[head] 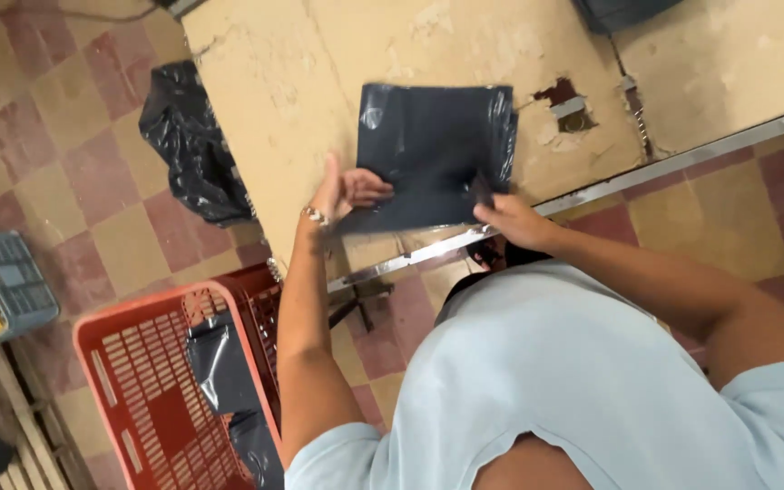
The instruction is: Folding black plastic bags into rectangles and stacking them into a red plastic crate at a packaging station.
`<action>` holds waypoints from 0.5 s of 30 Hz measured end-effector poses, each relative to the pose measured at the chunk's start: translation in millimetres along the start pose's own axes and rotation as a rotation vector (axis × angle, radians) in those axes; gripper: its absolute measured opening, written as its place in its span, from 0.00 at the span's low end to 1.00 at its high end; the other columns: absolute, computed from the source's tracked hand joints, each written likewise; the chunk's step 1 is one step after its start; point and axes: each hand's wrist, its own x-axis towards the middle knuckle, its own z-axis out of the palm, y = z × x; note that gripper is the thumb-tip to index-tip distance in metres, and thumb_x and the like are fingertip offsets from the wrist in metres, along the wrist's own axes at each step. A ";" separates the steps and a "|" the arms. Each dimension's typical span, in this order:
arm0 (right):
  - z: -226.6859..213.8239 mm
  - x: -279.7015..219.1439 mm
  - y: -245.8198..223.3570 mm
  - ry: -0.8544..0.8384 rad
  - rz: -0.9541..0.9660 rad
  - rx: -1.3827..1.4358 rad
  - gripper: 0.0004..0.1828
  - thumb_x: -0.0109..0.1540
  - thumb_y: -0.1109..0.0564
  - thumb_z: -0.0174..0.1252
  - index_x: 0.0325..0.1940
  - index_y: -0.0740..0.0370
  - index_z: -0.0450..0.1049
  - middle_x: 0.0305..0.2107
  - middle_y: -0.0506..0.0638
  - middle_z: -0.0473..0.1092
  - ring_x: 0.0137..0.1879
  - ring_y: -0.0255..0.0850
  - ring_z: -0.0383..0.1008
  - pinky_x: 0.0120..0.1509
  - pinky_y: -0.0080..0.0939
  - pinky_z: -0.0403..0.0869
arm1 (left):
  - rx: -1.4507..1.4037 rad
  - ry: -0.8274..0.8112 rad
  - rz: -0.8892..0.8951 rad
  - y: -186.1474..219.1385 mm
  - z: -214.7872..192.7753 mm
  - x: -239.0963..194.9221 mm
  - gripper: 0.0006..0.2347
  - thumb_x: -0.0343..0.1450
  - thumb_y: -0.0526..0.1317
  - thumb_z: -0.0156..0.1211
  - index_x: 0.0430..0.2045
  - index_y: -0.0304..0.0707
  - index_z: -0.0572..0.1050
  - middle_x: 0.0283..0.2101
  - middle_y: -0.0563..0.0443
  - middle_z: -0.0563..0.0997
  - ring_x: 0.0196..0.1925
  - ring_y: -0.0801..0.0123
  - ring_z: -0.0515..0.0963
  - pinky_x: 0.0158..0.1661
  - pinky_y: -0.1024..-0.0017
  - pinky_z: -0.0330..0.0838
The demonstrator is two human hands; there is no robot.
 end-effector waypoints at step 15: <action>-43.1 -5.4 -132.9 -0.005 0.485 0.548 0.24 0.64 0.48 0.61 0.58 0.61 0.64 0.47 0.64 0.71 0.51 0.53 0.78 0.56 0.55 0.77 | 0.982 1.052 0.108 -49.8 -15.3 33.5 0.17 0.65 0.58 0.68 0.24 0.44 0.79 0.30 0.46 0.79 0.41 0.50 0.79 0.42 0.56 0.72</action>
